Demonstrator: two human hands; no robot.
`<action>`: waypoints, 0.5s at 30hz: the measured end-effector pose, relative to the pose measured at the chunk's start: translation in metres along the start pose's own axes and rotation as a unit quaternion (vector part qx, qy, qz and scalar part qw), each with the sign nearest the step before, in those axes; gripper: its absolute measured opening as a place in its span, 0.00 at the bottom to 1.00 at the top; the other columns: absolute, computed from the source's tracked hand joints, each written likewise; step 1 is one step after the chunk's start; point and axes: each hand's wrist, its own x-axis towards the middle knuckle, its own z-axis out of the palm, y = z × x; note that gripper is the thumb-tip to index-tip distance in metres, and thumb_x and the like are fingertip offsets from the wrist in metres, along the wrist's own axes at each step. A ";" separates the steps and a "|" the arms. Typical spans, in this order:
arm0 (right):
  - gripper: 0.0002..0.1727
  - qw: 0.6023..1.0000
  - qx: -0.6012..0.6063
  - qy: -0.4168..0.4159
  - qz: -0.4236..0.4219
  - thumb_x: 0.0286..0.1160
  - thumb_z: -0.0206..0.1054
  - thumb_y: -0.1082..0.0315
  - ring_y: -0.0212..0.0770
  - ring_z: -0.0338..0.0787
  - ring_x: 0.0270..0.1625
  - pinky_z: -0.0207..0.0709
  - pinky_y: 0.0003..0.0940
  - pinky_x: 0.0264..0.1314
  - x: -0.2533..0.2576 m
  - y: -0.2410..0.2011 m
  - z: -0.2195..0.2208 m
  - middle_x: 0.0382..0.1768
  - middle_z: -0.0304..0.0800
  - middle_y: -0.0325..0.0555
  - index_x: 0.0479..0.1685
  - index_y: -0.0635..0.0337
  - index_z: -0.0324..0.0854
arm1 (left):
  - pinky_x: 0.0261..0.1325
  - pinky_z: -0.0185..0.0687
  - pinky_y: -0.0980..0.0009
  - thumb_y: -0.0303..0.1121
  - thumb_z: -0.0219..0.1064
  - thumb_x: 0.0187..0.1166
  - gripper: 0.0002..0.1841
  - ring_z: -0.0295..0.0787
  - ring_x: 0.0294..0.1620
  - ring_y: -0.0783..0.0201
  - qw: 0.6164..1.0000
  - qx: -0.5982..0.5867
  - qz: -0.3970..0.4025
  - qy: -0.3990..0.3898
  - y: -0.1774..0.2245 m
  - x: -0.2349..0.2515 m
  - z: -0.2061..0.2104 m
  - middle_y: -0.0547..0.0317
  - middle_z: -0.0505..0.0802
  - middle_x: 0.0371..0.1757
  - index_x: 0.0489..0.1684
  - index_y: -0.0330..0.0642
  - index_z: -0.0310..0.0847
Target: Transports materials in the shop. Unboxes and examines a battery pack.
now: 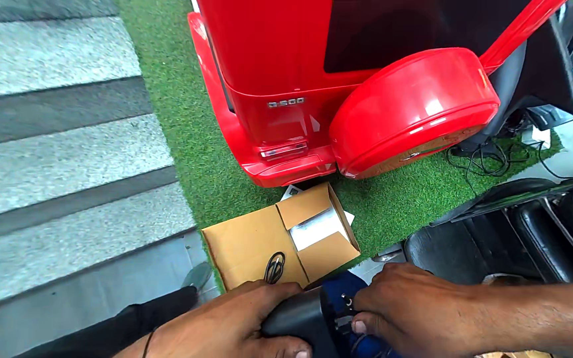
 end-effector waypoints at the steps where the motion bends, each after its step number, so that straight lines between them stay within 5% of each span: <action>1: 0.26 1.000 0.009 -0.006 0.014 0.94 0.45 0.49 0.51 0.87 0.41 0.76 0.54 0.46 0.001 -0.001 0.001 0.32 0.84 0.48 0.43 0.57 0.83 | 0.37 0.85 0.54 0.73 0.64 0.70 0.35 0.89 0.34 0.61 1.000 -0.006 -0.008 -0.003 -0.001 0.000 0.002 0.59 0.89 0.31 0.51 0.47 0.82; 15: 0.25 0.993 0.090 -0.059 0.045 0.94 0.48 0.50 0.48 0.85 0.39 0.75 0.51 0.44 0.014 -0.004 0.010 0.30 0.81 0.47 0.38 0.58 0.81 | 0.31 0.82 0.60 0.74 0.61 0.72 0.36 0.86 0.29 0.66 0.997 -0.072 -0.018 -0.022 -0.009 -0.001 0.019 0.62 0.86 0.28 0.46 0.46 0.82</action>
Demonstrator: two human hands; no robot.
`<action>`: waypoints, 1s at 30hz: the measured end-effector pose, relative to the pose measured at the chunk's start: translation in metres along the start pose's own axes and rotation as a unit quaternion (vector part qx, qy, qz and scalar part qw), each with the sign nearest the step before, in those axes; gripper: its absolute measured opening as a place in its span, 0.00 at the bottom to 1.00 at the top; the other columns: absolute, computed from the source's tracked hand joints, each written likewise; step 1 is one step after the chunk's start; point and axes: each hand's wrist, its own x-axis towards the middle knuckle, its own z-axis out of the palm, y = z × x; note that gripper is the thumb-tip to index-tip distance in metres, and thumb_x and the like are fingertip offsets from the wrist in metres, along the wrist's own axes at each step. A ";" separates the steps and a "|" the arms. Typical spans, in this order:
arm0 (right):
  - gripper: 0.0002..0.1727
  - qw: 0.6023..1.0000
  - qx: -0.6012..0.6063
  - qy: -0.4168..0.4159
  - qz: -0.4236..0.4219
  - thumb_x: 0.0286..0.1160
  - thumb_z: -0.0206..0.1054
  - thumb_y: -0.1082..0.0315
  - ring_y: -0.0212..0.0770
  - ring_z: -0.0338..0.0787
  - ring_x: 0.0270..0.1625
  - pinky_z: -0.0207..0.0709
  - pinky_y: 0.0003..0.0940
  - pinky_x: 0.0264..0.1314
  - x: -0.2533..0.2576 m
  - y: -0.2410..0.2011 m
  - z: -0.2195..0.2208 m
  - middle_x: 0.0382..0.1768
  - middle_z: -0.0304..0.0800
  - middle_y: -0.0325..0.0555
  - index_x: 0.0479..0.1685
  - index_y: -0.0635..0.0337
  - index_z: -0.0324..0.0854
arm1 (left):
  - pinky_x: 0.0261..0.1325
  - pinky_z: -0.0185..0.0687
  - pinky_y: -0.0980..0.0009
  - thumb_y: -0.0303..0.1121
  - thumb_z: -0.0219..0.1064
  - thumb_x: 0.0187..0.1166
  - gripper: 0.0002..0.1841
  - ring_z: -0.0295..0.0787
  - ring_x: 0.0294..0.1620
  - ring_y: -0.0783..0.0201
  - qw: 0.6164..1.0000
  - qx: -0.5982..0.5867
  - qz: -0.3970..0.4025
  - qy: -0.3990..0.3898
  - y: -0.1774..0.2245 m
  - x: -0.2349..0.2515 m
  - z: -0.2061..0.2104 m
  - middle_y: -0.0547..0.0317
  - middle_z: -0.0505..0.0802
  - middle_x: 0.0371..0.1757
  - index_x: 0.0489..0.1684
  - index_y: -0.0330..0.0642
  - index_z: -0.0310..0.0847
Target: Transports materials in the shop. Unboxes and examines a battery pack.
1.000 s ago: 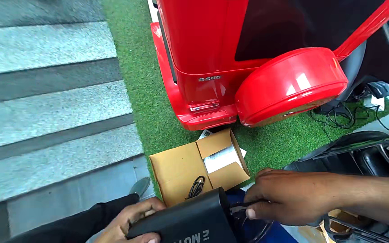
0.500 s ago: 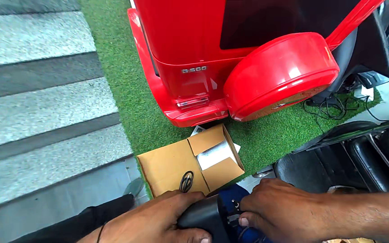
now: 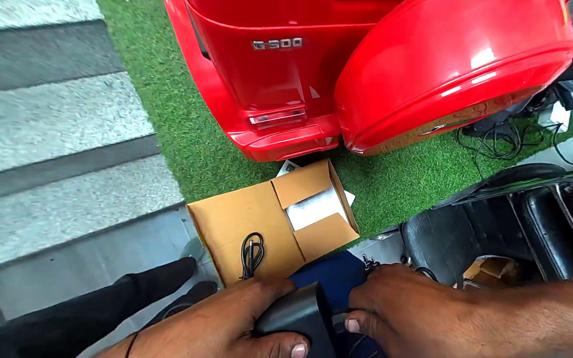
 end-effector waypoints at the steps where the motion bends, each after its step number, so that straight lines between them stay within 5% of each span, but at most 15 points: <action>1: 0.25 1.000 0.007 -0.005 0.005 0.94 0.47 0.50 0.49 0.85 0.39 0.74 0.51 0.44 0.001 -0.001 0.000 0.30 0.80 0.47 0.37 0.58 0.81 | 0.31 0.82 0.61 0.74 0.61 0.72 0.35 0.85 0.28 0.66 1.000 -0.004 0.002 0.002 -0.002 0.000 0.001 0.62 0.86 0.28 0.46 0.46 0.82; 9: 0.24 0.998 0.000 -0.057 0.005 0.93 0.50 0.51 0.47 0.83 0.35 0.72 0.49 0.37 0.013 -0.006 -0.008 0.27 0.78 0.45 0.33 0.58 0.80 | 0.31 0.82 0.61 0.75 0.60 0.71 0.36 0.85 0.28 0.67 1.000 0.017 -0.014 -0.015 0.002 -0.002 0.000 0.63 0.86 0.27 0.45 0.47 0.82; 12: 0.24 0.998 0.043 -0.009 -0.039 0.95 0.48 0.55 0.50 0.86 0.40 0.78 0.53 0.45 0.024 0.005 -0.025 0.34 0.84 0.51 0.43 0.64 0.83 | 0.40 0.87 0.64 0.71 0.62 0.74 0.35 0.89 0.35 0.70 0.996 -0.076 -0.009 0.049 -0.008 -0.007 -0.004 0.63 0.91 0.35 0.52 0.44 0.85; 14: 0.23 0.989 0.054 0.085 -0.113 0.95 0.49 0.56 0.40 0.87 0.39 0.83 0.44 0.47 0.032 0.013 -0.046 0.36 0.88 0.47 0.51 0.63 0.86 | 0.50 0.90 0.67 0.67 0.61 0.78 0.31 0.91 0.43 0.73 0.977 -0.163 0.010 0.137 -0.011 -0.015 -0.006 0.66 0.94 0.42 0.57 0.48 0.85; 16: 0.20 0.954 0.011 0.248 -0.169 0.92 0.53 0.51 0.31 0.89 0.51 0.83 0.42 0.59 0.036 0.018 -0.065 0.48 0.91 0.34 0.59 0.49 0.88 | 0.52 0.92 0.67 0.68 0.62 0.76 0.31 0.94 0.45 0.70 0.933 -0.276 0.020 0.230 -0.005 -0.021 -0.007 0.65 0.96 0.45 0.59 0.51 0.86; 18: 0.26 0.906 0.022 0.376 -0.195 0.88 0.53 0.45 0.33 0.84 0.69 0.79 0.48 0.73 0.041 0.022 -0.076 0.68 0.85 0.33 0.76 0.44 0.80 | 0.48 0.95 0.64 0.68 0.65 0.74 0.31 0.96 0.43 0.64 0.863 -0.395 0.014 0.316 0.008 -0.025 -0.005 0.58 0.97 0.44 0.56 0.50 0.86; 21: 0.36 0.861 0.133 0.437 -0.222 0.86 0.53 0.38 0.35 0.74 0.82 0.76 0.47 0.81 0.066 0.026 -0.062 0.86 0.70 0.32 0.90 0.42 0.62 | 0.48 0.95 0.60 0.62 0.61 0.81 0.29 0.97 0.44 0.59 0.748 -0.502 0.047 0.431 0.020 -0.026 0.009 0.49 0.96 0.46 0.61 0.46 0.83; 23: 0.36 0.827 0.236 0.445 -0.251 0.86 0.55 0.39 0.39 0.76 0.83 0.77 0.47 0.81 0.090 0.034 -0.039 0.85 0.71 0.35 0.90 0.45 0.63 | 0.49 0.95 0.57 0.60 0.62 0.82 0.27 0.97 0.45 0.57 0.663 -0.554 0.109 0.491 0.028 -0.030 0.016 0.46 0.95 0.47 0.62 0.45 0.83; 26: 0.27 0.782 0.383 0.438 -0.223 0.84 0.61 0.58 0.45 0.83 0.75 0.80 0.46 0.76 0.122 0.053 -0.006 0.76 0.82 0.49 0.80 0.59 0.73 | 0.42 0.96 0.65 0.56 0.60 0.84 0.19 0.97 0.41 0.66 0.555 -0.547 0.197 0.595 0.050 -0.052 0.029 0.57 0.97 0.43 0.54 0.54 0.87; 30: 0.24 0.769 0.408 0.476 -0.121 0.75 0.63 0.72 0.44 0.90 0.64 0.87 0.40 0.63 0.157 0.087 0.023 0.67 0.86 0.55 0.71 0.68 0.77 | 0.39 0.95 0.68 0.53 0.48 0.91 0.18 0.96 0.40 0.71 0.511 -0.446 0.231 0.697 0.074 -0.106 0.038 0.68 0.97 0.41 0.53 0.63 0.85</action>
